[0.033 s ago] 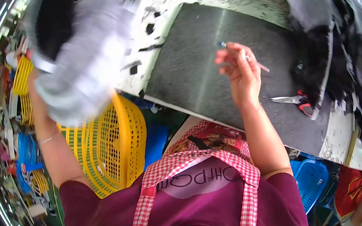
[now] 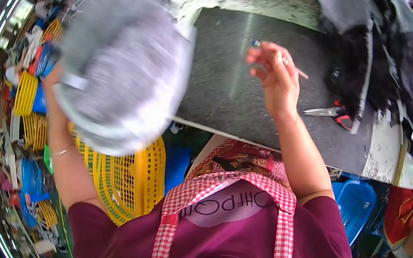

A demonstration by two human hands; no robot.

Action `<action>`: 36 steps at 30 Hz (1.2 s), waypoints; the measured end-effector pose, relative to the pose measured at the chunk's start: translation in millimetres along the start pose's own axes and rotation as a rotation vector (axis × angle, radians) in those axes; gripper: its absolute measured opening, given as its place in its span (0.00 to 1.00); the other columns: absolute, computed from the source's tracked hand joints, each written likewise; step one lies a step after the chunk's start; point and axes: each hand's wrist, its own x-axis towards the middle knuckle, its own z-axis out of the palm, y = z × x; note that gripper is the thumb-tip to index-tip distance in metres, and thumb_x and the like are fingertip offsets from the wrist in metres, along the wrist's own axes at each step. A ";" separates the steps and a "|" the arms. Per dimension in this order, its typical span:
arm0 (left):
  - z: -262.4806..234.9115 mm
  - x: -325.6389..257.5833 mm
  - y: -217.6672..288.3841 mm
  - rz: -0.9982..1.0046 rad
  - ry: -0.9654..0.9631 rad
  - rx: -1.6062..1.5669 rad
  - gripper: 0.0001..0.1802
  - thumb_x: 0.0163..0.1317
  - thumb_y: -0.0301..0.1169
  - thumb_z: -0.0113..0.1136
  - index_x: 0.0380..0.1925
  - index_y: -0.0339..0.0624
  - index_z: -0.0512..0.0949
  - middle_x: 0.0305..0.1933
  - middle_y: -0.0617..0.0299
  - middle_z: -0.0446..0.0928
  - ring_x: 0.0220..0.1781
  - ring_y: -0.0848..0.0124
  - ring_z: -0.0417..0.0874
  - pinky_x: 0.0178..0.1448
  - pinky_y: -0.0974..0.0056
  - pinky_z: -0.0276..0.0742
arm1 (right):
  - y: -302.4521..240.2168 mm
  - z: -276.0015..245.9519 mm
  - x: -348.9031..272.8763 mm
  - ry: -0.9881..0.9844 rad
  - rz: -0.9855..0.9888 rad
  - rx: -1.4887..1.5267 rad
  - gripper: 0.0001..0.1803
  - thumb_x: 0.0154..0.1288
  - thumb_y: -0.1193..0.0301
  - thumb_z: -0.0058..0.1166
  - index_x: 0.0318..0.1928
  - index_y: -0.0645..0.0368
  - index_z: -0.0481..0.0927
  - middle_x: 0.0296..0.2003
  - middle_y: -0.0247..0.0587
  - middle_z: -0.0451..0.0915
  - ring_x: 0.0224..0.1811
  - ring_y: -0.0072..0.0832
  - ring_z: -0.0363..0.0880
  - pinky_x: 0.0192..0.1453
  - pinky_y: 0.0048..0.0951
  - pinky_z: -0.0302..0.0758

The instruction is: Trim the excess material from shoe components using scissors.

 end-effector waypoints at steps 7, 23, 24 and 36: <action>230.3 7.8 30.4 0.715 -0.356 0.073 0.21 0.74 0.41 0.46 0.59 0.73 0.84 0.78 0.64 0.66 0.83 0.52 0.56 0.86 0.46 0.42 | -47.9 -67.9 5.1 -0.048 0.093 -0.243 0.28 0.78 0.50 0.50 0.66 0.57 0.71 0.68 0.46 0.73 0.73 0.41 0.69 0.75 0.49 0.66; 271.1 39.8 24.6 -0.532 -0.431 -0.875 0.31 0.53 0.28 0.80 0.57 0.34 0.78 0.52 0.58 0.84 0.52 0.70 0.85 0.61 0.63 0.79 | -13.6 -6.7 -48.2 -0.350 -0.150 -0.792 0.20 0.79 0.67 0.48 0.65 0.61 0.71 0.58 0.60 0.77 0.61 0.58 0.77 0.66 0.45 0.74; 267.9 39.1 18.0 -0.590 -0.422 -0.827 0.27 0.53 0.24 0.77 0.54 0.33 0.80 0.52 0.57 0.85 0.51 0.70 0.85 0.60 0.62 0.79 | -14.8 -10.3 -48.3 -0.342 -0.180 -0.805 0.20 0.79 0.68 0.48 0.65 0.61 0.73 0.56 0.58 0.79 0.62 0.55 0.78 0.66 0.45 0.74; 259.7 36.1 -16.2 -0.611 -0.405 -0.974 0.26 0.58 0.23 0.73 0.58 0.33 0.78 0.56 0.56 0.84 0.55 0.67 0.84 0.64 0.60 0.77 | -6.4 -35.5 -10.5 0.090 0.045 -0.833 0.13 0.75 0.67 0.57 0.44 0.65 0.87 0.30 0.38 0.87 0.26 0.19 0.81 0.31 0.24 0.76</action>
